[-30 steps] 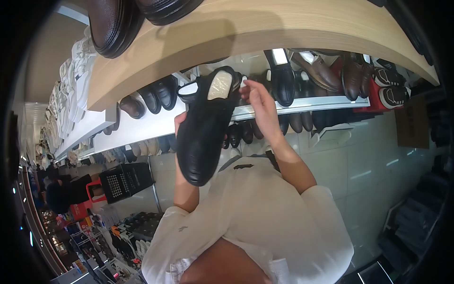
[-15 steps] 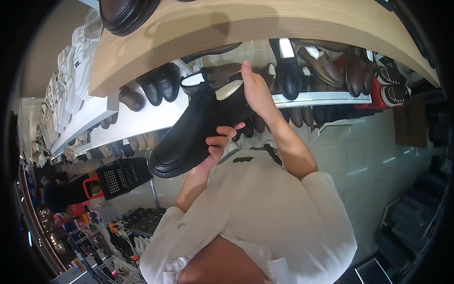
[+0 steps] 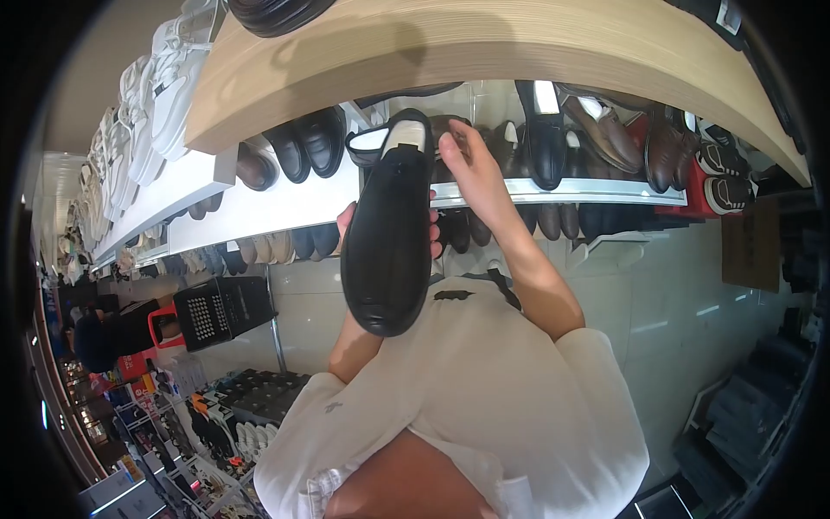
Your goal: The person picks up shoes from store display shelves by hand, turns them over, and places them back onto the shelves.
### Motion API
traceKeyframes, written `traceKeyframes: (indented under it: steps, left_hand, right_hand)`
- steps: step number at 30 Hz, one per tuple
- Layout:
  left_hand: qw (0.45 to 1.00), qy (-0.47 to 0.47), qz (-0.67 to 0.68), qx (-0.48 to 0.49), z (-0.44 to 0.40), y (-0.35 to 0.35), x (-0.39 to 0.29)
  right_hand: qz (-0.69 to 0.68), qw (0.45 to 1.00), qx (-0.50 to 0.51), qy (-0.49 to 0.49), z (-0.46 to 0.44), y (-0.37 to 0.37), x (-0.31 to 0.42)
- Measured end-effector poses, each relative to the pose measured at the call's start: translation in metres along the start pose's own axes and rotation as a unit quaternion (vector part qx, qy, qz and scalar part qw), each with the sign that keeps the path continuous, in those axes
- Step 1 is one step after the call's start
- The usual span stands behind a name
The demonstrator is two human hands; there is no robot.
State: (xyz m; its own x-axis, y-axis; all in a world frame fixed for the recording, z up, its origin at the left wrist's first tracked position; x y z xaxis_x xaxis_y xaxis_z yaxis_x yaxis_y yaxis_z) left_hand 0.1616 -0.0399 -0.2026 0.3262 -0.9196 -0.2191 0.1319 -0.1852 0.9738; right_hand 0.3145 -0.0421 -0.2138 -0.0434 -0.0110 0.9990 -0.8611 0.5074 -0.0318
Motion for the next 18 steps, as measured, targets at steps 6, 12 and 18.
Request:
traceKeyframes:
  steps: [6,12,18]
  left_hand:
    - [0.972,0.151,-0.124,-0.129,0.011,-0.047,-0.043]
    - [0.981,0.12,-0.119,-0.09,0.013,-0.057,-0.045]
    - [0.855,0.175,-0.434,-0.224,0.021,-0.04,-0.056]
  right_hand:
    - [-0.34,0.899,0.229,0.157,0.057,0.065,-0.017]
    - [-0.313,0.886,0.293,0.176,0.073,0.089,-0.021]
    - [-0.147,0.969,0.151,0.13,0.053,0.059,-0.02]
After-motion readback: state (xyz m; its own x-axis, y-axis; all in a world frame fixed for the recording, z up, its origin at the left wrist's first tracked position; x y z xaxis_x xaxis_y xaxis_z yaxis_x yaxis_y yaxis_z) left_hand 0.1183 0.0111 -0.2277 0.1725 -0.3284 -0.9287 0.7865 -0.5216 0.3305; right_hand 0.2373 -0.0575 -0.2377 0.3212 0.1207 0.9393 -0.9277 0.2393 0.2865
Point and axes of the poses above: each hand's wrist, its own z-axis away from the middle knuckle, its own y-axis out of the palm, x = y × z, the point moved 9 cm from there along -z, towards the middle knuckle, and after that the axes turned 6 degrees about x, right-handed, at the moved point
